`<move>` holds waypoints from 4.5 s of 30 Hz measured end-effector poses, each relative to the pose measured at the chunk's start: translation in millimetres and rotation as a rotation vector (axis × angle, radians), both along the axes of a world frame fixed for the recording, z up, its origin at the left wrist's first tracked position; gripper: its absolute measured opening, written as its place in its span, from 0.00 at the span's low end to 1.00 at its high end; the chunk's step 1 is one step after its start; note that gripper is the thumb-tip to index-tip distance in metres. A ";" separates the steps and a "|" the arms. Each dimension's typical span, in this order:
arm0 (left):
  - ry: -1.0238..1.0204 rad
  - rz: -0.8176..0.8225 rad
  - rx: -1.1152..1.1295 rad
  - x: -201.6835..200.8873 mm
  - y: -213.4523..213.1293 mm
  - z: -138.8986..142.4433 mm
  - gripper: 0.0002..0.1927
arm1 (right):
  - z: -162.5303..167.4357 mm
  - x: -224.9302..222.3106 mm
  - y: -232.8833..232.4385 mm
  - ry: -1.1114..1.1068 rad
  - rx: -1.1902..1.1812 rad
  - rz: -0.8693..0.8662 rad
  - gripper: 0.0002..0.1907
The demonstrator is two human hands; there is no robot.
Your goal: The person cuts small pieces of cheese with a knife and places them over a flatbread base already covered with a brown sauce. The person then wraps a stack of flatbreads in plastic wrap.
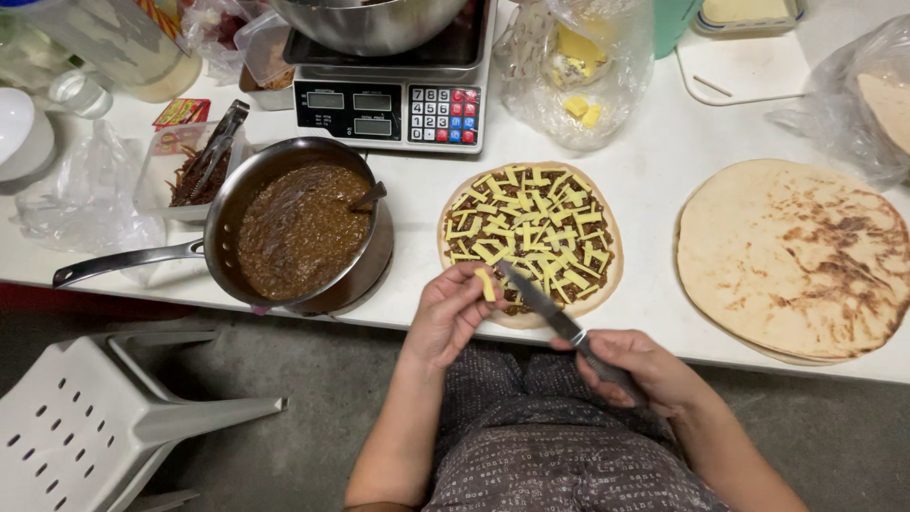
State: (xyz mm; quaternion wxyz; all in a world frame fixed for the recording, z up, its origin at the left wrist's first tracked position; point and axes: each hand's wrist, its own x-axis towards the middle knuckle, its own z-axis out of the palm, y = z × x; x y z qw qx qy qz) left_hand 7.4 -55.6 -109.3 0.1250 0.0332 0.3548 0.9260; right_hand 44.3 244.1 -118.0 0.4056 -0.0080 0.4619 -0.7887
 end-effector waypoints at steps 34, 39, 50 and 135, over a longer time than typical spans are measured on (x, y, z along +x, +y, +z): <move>-0.133 0.327 -0.040 -0.9 38.5 14.8 0.14 | 33.6 5.1 -62.2 1.254 1.094 -0.343 0.21; -0.205 0.271 -0.086 -4.7 25.5 7.2 0.16 | 1.5 0.0 -47.4 0.750 0.523 -0.136 0.23; -0.036 0.166 -0.672 -29.4 -1.3 19.0 0.10 | -12.1 -5.4 -22.0 0.193 0.156 -0.038 0.23; 0.432 0.159 -1.687 -186.0 91.7 33.8 0.11 | -12.2 -16.4 34.4 0.141 -0.045 -0.514 0.26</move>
